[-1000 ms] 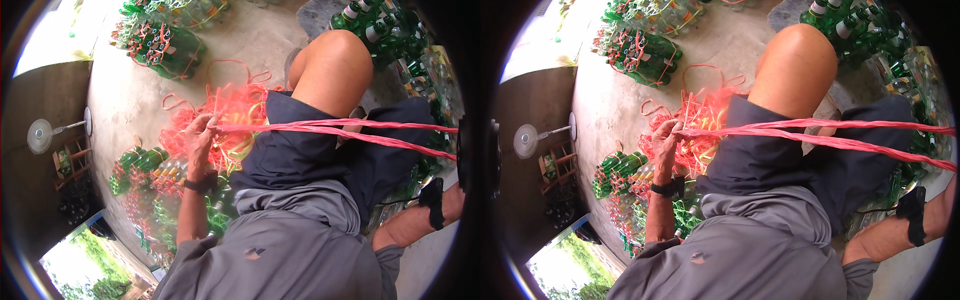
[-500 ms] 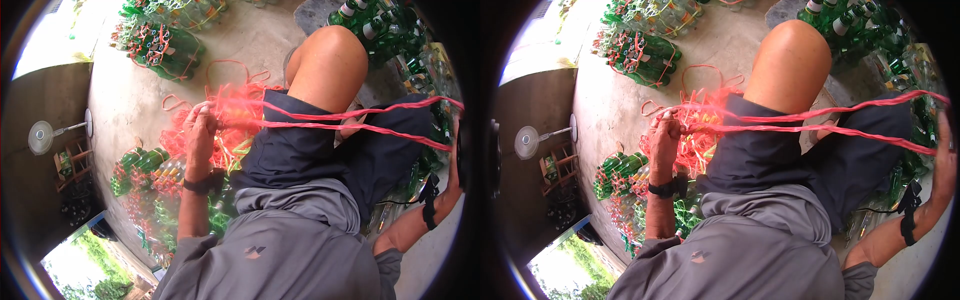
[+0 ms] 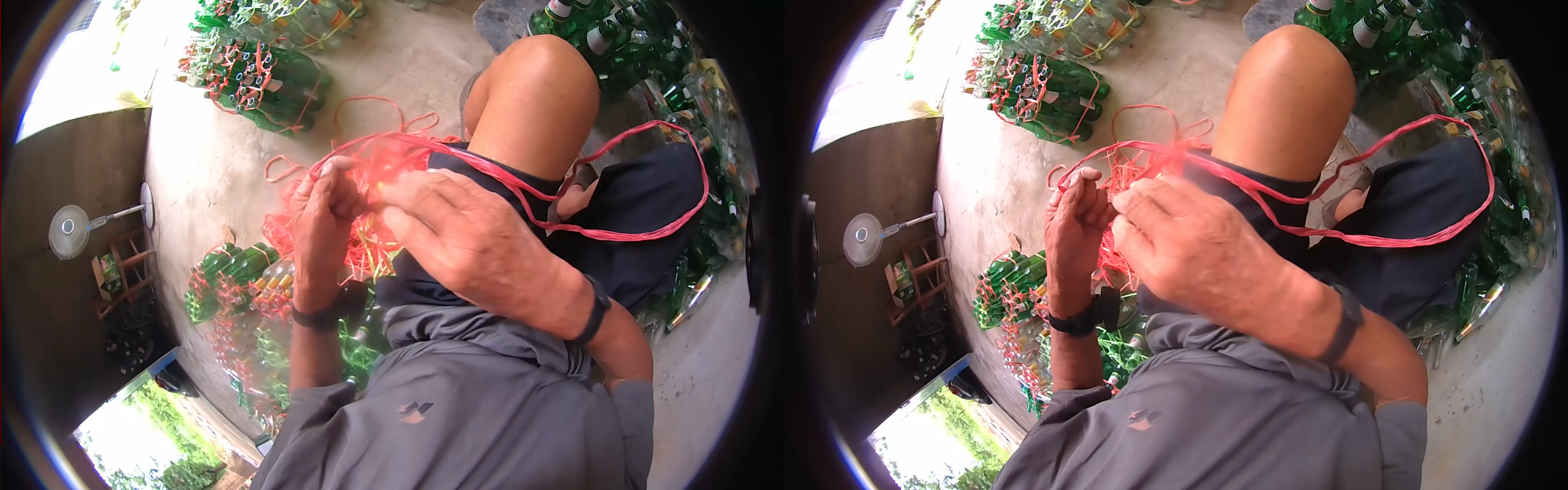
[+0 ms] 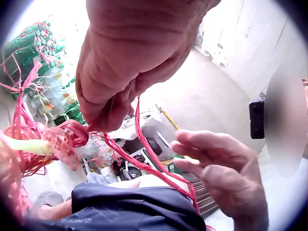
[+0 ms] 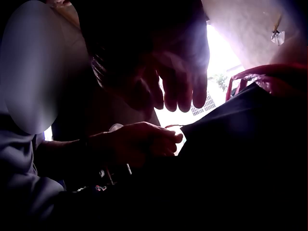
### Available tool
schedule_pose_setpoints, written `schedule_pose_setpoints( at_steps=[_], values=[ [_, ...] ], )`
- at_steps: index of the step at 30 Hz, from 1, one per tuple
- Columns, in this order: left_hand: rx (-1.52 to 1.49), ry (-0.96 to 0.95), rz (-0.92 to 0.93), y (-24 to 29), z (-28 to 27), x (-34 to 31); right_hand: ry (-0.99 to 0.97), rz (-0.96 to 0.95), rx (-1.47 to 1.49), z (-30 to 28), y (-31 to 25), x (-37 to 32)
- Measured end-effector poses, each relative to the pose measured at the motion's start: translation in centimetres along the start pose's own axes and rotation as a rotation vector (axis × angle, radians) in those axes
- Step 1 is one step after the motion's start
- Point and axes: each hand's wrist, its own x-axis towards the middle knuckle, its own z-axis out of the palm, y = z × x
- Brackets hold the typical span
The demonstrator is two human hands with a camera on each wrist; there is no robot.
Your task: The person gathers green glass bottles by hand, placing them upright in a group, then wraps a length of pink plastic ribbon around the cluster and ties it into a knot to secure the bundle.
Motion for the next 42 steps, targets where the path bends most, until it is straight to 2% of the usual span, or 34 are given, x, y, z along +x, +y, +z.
schedule_pose_setpoints(
  at_steps=[1,3,5,8,11,12,14,15,17,19,21,23,24,26,27,29,31,32,33,34,35,37,38,40,42],
  values=[
    [-0.002,-0.036,0.008,0.2,0.1,-0.1,0.001,-0.002,0.001,1.4,0.4,0.4],
    [-0.023,-0.03,-0.01,0.8,0.7,-0.6,0.022,-0.038,-0.253,4.0,1.5,0.8],
    [-0.05,-0.027,-0.023,0.9,0.7,-0.5,-0.059,-0.016,-0.262,4.9,2.2,0.9],
    [-0.096,-0.117,-0.033,1.0,0.2,-0.6,-0.359,0.11,-0.181,5.3,3.0,0.4],
    [-0.081,-0.118,-0.02,1.5,0.2,-0.8,-0.395,0.193,-0.027,5.2,3.2,0.2],
    [-0.109,-0.15,-0.016,1.9,0.0,-0.9,-0.398,0.192,-0.028,5.0,3.3,0.4],
    [-0.116,-0.215,0.015,2.5,-0.3,-1.0,-0.43,0.298,0.155,4.3,3.4,1.1],
    [-0.115,-0.213,0.02,2.7,-0.3,-1.0,-0.429,0.292,0.155,3.9,3.4,1.5],
    [-0.058,-0.155,0.058,3.0,-0.3,-1.2,-0.282,0.356,0.538,3.2,3.4,2.0],
    [-0.072,-0.177,0.07,3.1,-0.5,-1.1,-0.228,0.352,0.568,2.8,4.0,2.1],
    [-0.088,-0.199,0.079,2.6,-0.8,-1.1,-0.223,0.486,0.537,1.8,4.2,2.3],
    [-0.119,-0.141,0.137,1.9,-0.6,-1.1,-0.217,0.477,0.527,1.1,4.2,2.4],
    [-0.117,-0.142,0.14,2.0,0.0,-1.1,-0.179,0.404,0.495,0.8,4.2,2.4],
    [0.101,-0.013,0.241,2.2,1.7,-1.2,-0.141,0.329,0.462,0.6,4.3,2.2],
    [0.101,-0.013,0.244,2.1,1.8,-1.2,-0.098,0.326,0.447,0.7,4.4,2.0],
    [0.325,0.026,0.273,1.4,1.7,-1.1,-0.051,0.319,0.429,0.5,4.6,2.0],
    [0.327,-0.041,0.25,0.1,1.3,-0.9,-0.029,0.514,0.648,0.0,4.7,2.0],
    [0.376,-0.061,0.233,-0.5,1.3,-1.0,-0.028,0.511,0.646,-0.5,4.9,2.1],
    [0.423,-0.082,0.217,-1.0,1.7,-1.1,-0.108,0.552,0.652,-1.4,5.0,2.3],
    [0.616,-0.063,0.298,-2.1,1.6,-0.8,-0.191,0.596,0.66,-1.9,5.1,2.3],
    [0.781,-0.067,0.424,-2.6,1.7,-0.6,-0.194,0.595,0.659,-2.1,5.2,2.3],
    [0.852,-0.104,0.311,-2.7,2.2,-0.6,-0.144,0.554,0.65,-2.4,5.5,2.2],
    [0.851,-0.103,0.313,-3.1,2.0,-0.4,-0.145,0.552,0.649,-2.5,5.6,2.2],
    [0.568,-0.143,0.299,-4.0,1.7,0.2,-0.051,0.556,0.659,-2.6,6.0,2.1],
    [0.542,-0.164,0.252,-4.5,1.6,0.3,-0.023,0.566,0.686,-2.7,6.1,1.8]
  ],
)
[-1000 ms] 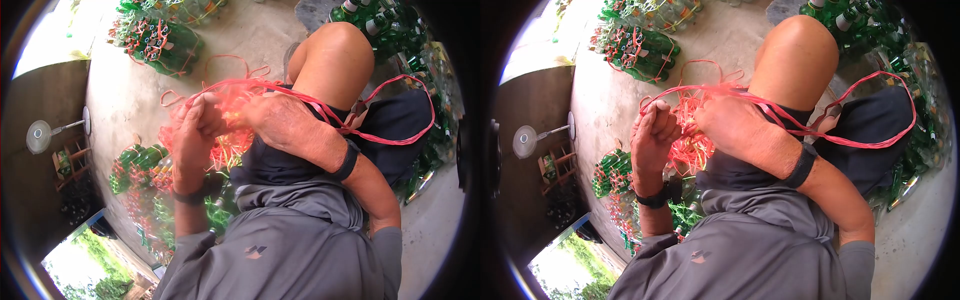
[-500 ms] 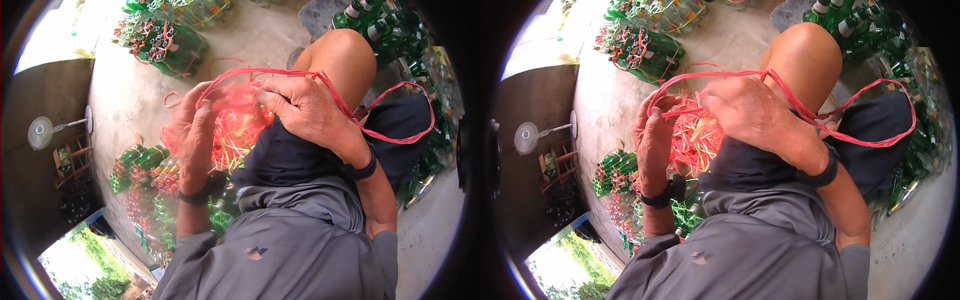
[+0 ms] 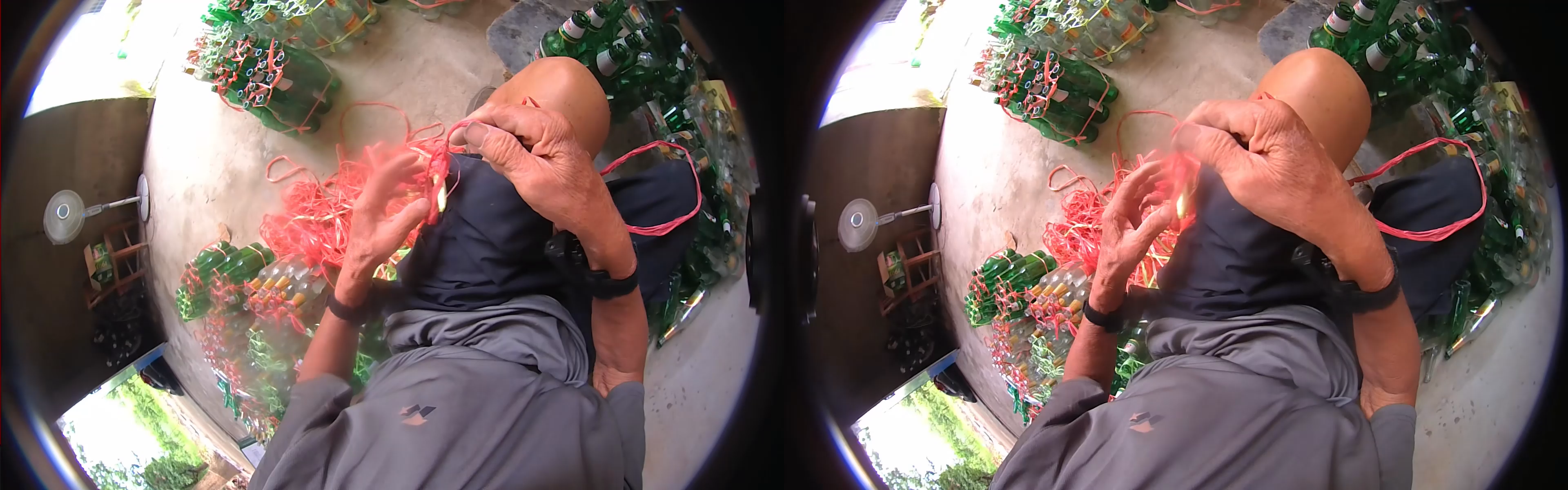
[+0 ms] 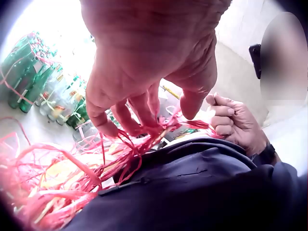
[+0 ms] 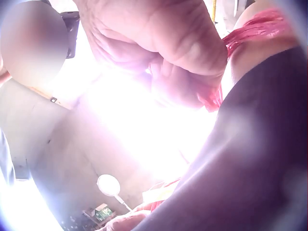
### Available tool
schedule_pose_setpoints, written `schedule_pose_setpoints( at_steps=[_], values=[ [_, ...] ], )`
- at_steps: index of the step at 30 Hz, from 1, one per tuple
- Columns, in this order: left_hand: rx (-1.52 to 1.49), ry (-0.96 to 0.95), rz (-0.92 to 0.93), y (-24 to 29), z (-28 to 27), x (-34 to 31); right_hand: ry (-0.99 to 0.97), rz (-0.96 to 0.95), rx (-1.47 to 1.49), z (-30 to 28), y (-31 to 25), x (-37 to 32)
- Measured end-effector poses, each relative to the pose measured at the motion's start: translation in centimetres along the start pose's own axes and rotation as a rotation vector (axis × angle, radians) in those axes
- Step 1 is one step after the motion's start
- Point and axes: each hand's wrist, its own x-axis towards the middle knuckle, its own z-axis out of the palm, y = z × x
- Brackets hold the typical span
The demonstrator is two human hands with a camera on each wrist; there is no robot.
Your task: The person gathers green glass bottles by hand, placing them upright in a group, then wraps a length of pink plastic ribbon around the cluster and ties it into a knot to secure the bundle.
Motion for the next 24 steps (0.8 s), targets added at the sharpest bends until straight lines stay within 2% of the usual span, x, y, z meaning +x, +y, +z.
schedule_pose_setpoints(
  at_steps=[2,5,7,11,13,14,16,20,22,23,24],
  values=[
    [-0.031,-0.023,-0.038,-0.2,0.2,0.1,0.017,-0.001,0.035,-0.1,-0.1,-0.1],
    [0.043,-0.044,0.01,-0.6,0.5,0.2,0.041,-0.015,-0.007,-0.8,-1.4,-0.2],
    [-0.012,-0.002,0.006,-0.8,0.6,0.0,0.038,0.07,0.056,-1.2,-2.5,-0.4],
    [-0.038,0.039,0.023,-2.0,0.6,0.4,0.083,0.1,0.155,-1.6,-2.2,-0.7],
    [0.113,0.087,0.065,-1.6,0.5,0.5,0.1,0.069,-0.027,-2.0,-2.8,-0.9],
    [0.113,0.088,0.066,-1.3,0.5,0.6,0.099,0.068,-0.027,-2.4,-3.0,-1.1],
    [0.152,0.088,0.115,-0.4,0.7,0.7,0.006,0.188,-0.073,-3.1,-3.4,-1.6],
    [0.263,0.076,0.182,-1.2,0.1,0.8,0.087,0.302,-0.085,-2.6,-3.7,-2.1],
    [0.226,0.08,0.13,-0.9,0.2,0.7,0.017,0.266,-0.48,-2.6,-3.9,-1.9],
    [0.227,0.081,0.13,-0.8,0.2,0.6,0.017,0.266,-0.479,-2.4,-3.4,-1.9],
    [0.266,0.073,0.099,-0.6,0.2,0.5,0.032,0.15,-0.701,-2.0,-2.4,-1.9]
  ],
)
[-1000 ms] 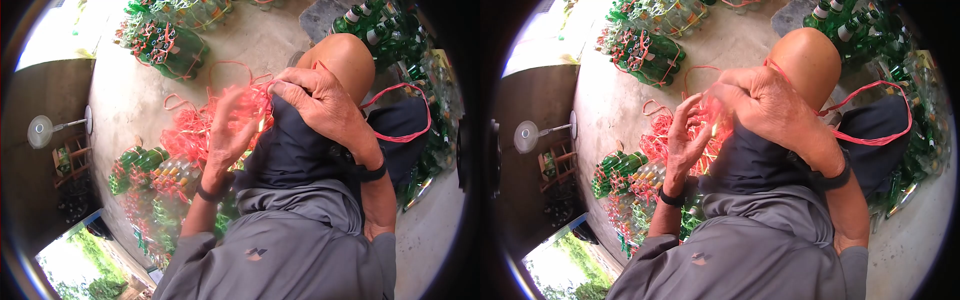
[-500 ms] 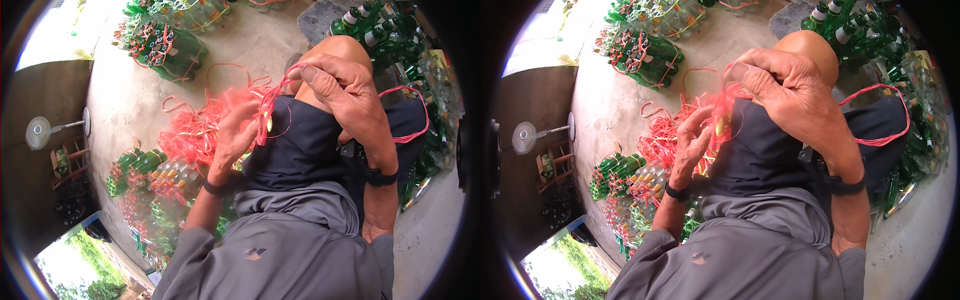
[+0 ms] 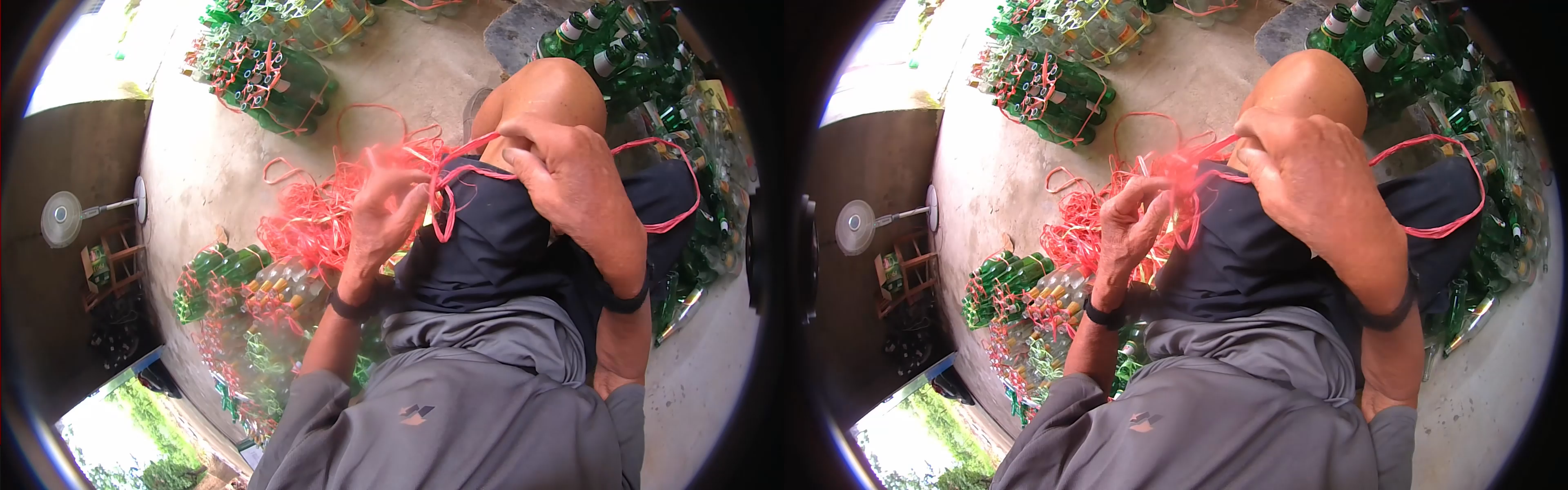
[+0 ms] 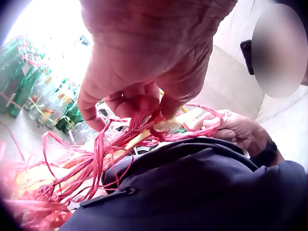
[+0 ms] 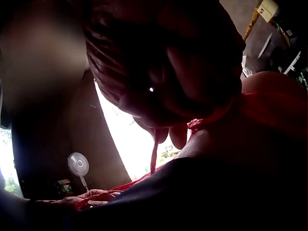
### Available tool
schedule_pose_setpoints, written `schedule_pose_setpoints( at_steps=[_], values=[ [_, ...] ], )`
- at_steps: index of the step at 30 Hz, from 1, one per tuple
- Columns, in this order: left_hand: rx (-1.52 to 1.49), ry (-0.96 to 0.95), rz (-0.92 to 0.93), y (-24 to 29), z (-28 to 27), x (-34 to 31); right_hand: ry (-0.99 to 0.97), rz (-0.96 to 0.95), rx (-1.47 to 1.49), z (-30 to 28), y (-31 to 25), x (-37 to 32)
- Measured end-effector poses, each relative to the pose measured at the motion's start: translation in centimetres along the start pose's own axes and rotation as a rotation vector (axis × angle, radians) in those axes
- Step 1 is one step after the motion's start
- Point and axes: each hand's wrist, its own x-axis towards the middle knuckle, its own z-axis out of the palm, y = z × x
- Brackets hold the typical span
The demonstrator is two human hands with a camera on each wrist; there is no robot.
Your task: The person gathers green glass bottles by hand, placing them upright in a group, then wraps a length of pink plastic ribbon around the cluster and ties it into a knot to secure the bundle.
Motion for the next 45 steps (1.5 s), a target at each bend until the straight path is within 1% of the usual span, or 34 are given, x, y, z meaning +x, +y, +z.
schedule_pose_setpoints(
  at_steps=[1,2,4,8,10,11,13,14,16,17,19,20,22,23,25,27,29,30,32,35,36,37,39,40,41,43,45],
  values=[
    [0.039,-0.014,-0.028,0.1,0.0,-0.1,0.069,-0.102,-0.216,0.5,0.3,0.0],
    [0.038,-0.016,-0.029,0.3,0.1,-0.1,0.069,-0.1,-0.216,0.5,0.3,-0.1],
    [-0.044,-0.009,-0.085,0.5,0.1,-0.1,-0.011,-0.074,-0.313,0.6,-0.3,0.1],
    [-0.008,-0.023,-0.07,0.6,0.0,-0.1,-0.009,-0.088,-0.365,0.8,-0.8,0.3],
    [-0.051,-0.026,-0.089,0.9,0.0,-0.1,-0.096,-0.055,-0.484,0.8,-1.3,0.5],
    [-0.05,-0.028,-0.088,0.9,0.0,-0.2,-0.095,-0.053,-0.483,1.0,-1.1,0.5],
    [-0.072,-0.057,-0.068,1.0,0.0,-0.2,-0.024,-0.123,-0.472,1.4,-0.6,0.6],
    [-0.072,-0.057,-0.068,1.2,-0.1,-0.1,-0.024,-0.124,-0.472,1.3,-0.5,0.6],
    [-0.034,-0.091,-0.04,1.5,-0.6,-0.1,0.039,-0.147,-0.338,1.1,-0.3,0.3],
    [-0.034,-0.091,-0.04,1.4,-0.8,-0.2,0.038,-0.147,-0.338,1.0,-0.2,0.2],
    [-0.052,-0.1,-0.014,1.3,-1.0,-0.2,0.117,-0.185,-0.14,0.5,0.0,-0.3],
    [-0.053,-0.099,-0.014,0.8,-1.1,-0.2,0.116,-0.186,-0.14,0.1,0.0,-0.5],
    [-0.127,-0.075,-0.133,-0.2,-1.2,-0.2,0.165,-0.231,0.03,-1.0,-0.2,-1.0],
    [-0.126,-0.072,-0.132,-0.6,-1.2,-0.3,0.165,-0.233,0.03,-1.3,-0.3,-1.3],
    [-0.29,-0.054,-0.205,-0.6,-1.2,-0.3,0.127,-0.143,0.193,-2.0,-0.4,-2.4],
    [-0.28,-0.051,-0.195,-0.6,-1.3,-0.3,0.099,-0.147,0.177,-2.7,-0.5,-3.2],
    [-0.271,-0.047,-0.182,-0.3,-1.4,-0.1,0.16,-0.179,-0.007,-3.1,-0.4,-3.8],
    [-0.313,-0.042,-0.219,0.0,-1.5,0.0,0.161,-0.18,-0.008,-3.3,-0.4,-3.9],
    [-0.376,-0.048,-0.258,0.8,-1.7,0.2,0.286,-0.196,0.027,-3.8,-0.4,-4.2],
    [-0.347,-0.029,-0.254,0.7,-1.8,0.3,0.293,-0.173,0.085,-5.1,-0.4,-5.3],
    [-0.346,-0.028,-0.253,0.6,-1.8,0.3,0.284,-0.095,0.142,-5.4,-0.7,-5.9],
    [-0.33,-0.023,-0.245,0.4,-1.8,0.3,0.285,-0.096,0.143,-5.6,-0.5,-6.4],
    [-0.314,-0.018,-0.238,0.3,-1.8,0.3,0.39,-0.113,0.168,-6.0,0.2,-7.3],
    [-0.329,-0.015,-0.22,0.3,-1.7,0.3,0.406,-0.082,0.179,-6.3,0.5,-8.0],
    [-0.344,-0.012,-0.203,0.3,-1.7,0.3,0.385,-0.04,0.186,-6.8,0.9,-8.7],
    [-0.307,-0.015,-0.198,0.0,-1.6,0.3,0.37,-0.017,0.214,-7.6,1.5,-9.9],
    [-0.268,-0.016,-0.191,-0.1,-1.7,0.3,0.405,-0.007,0.202,-8.0,2.4,-10.8]
  ],
)
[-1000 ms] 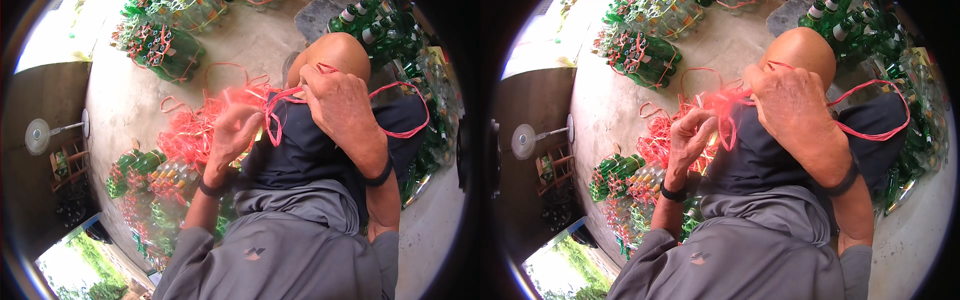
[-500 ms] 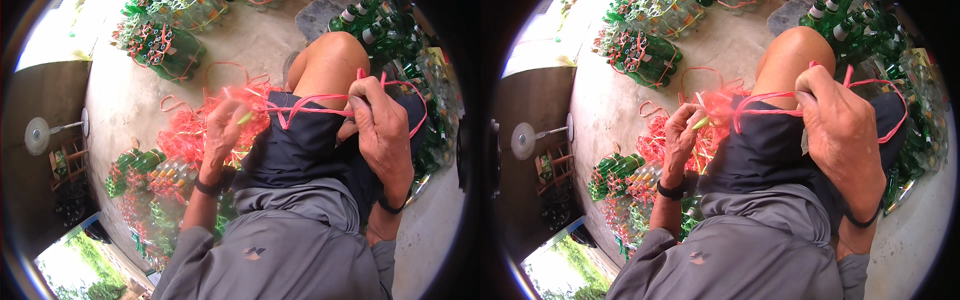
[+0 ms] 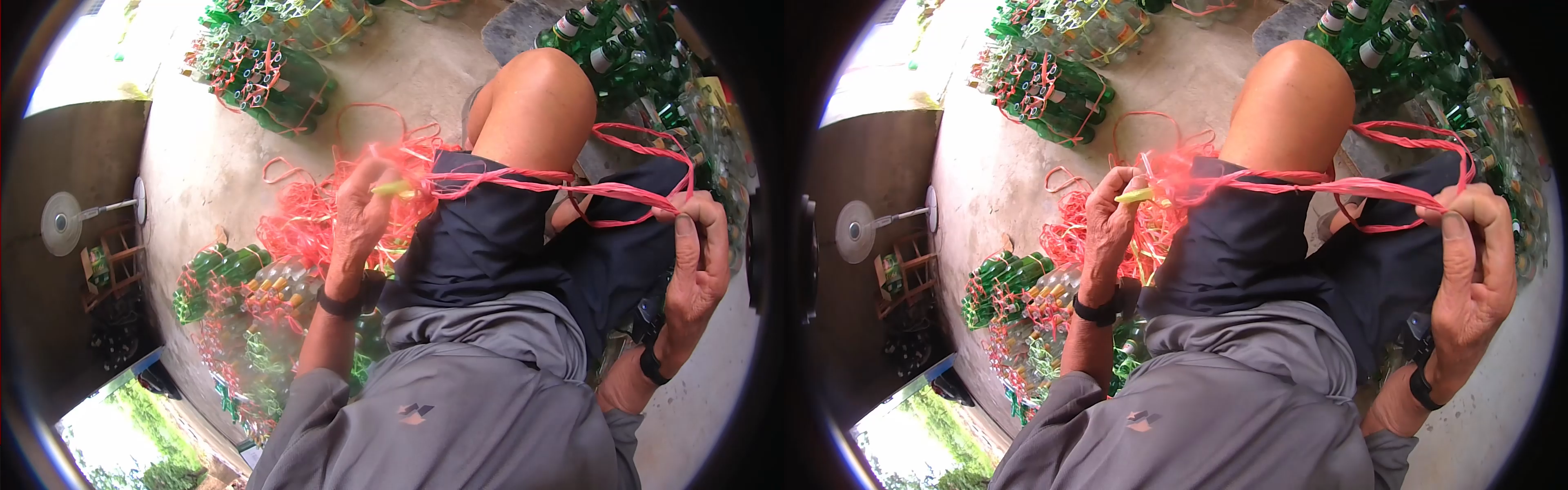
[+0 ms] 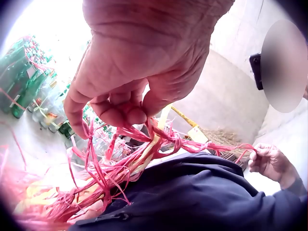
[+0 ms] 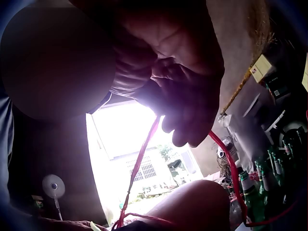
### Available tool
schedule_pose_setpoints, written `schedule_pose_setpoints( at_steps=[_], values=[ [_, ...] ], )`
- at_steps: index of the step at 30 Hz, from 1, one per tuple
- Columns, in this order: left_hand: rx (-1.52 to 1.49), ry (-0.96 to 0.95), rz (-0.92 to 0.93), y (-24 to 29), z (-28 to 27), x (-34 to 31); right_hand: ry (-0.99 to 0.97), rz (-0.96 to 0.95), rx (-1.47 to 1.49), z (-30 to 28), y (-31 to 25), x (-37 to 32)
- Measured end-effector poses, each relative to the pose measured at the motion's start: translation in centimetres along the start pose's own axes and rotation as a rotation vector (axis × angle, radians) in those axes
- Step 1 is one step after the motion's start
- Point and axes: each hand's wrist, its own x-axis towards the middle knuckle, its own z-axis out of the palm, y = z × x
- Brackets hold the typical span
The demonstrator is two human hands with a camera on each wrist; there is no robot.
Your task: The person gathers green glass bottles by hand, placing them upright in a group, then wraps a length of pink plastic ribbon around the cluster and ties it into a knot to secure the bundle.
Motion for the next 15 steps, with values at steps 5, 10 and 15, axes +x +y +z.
schedule_pose_setpoints(
  at_steps=[5,10,15],
  values=[
    [-0.056,0.024,-0.009,0.6,0.8,0.2,0.017,0.063,0.009,-1.3,0.6,-1.2],
    [-0.126,0.027,-0.018,0.8,1.9,0.4,0.071,0.037,0.035,-1.2,0.0,-1.1],
    [-0.098,0.135,0.191,0.7,3.1,-0.5,0.089,0.003,-0.006,-1.6,0.3,-0.5]
  ],
)
